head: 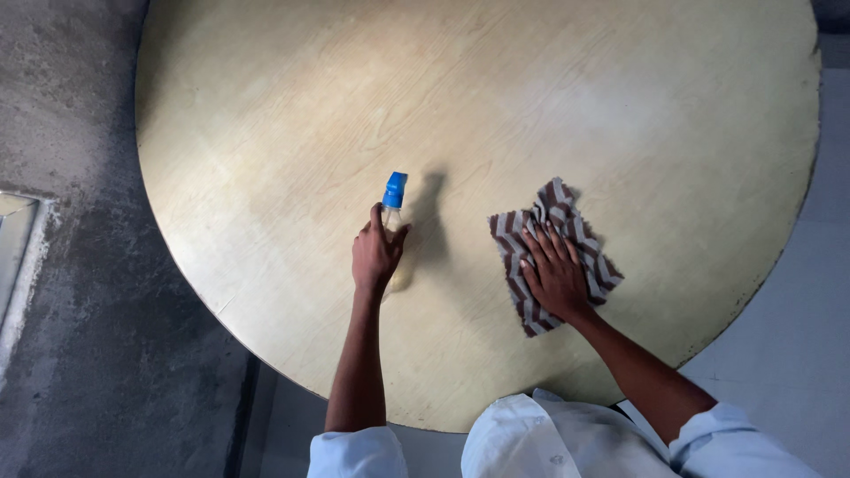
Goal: The person sprays a cleaning solution onto a large round wooden table and wipes the surface with a striped cloth. The person moves around the table, repeatedly spraying and wiping different sections to clean the entire surface.
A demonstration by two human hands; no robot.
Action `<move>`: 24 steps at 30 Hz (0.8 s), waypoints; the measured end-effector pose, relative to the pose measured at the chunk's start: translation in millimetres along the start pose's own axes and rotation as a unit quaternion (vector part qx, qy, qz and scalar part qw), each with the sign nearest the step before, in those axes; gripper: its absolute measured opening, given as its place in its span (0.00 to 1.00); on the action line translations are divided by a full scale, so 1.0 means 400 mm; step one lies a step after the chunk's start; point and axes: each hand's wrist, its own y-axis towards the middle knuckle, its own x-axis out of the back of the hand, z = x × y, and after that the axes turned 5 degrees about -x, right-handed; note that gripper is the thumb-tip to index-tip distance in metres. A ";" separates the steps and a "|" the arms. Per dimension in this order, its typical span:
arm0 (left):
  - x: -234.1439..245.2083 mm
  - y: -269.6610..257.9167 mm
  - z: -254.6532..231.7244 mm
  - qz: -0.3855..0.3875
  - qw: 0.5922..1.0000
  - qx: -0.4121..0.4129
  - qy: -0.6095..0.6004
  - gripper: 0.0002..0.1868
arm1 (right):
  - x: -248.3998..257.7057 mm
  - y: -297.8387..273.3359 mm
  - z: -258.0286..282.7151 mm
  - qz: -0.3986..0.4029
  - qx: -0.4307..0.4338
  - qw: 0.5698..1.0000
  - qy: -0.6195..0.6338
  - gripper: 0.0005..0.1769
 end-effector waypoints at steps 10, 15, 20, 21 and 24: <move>-0.202 -0.006 -0.179 -0.032 0.991 -0.124 -0.041 0.35 | 0.021 -0.074 -0.103 0.048 0.031 0.998 0.005 0.33; -0.296 0.061 -0.287 -0.042 0.990 -0.127 -0.035 0.33 | 0.024 0.005 -0.178 0.068 0.084 0.994 0.002 0.33; -0.340 0.090 -0.355 -0.023 0.994 -0.110 0.009 0.31 | -0.001 0.140 -0.284 0.068 0.109 0.992 0.002 0.32; -0.342 0.091 -0.366 0.000 0.996 -0.089 0.019 0.31 | -0.003 0.166 -0.301 0.060 0.116 0.991 0.009 0.33; -0.345 0.102 -0.388 -0.004 0.996 -0.084 0.044 0.30 | -0.009 0.258 -0.341 0.075 0.120 0.990 -0.001 0.34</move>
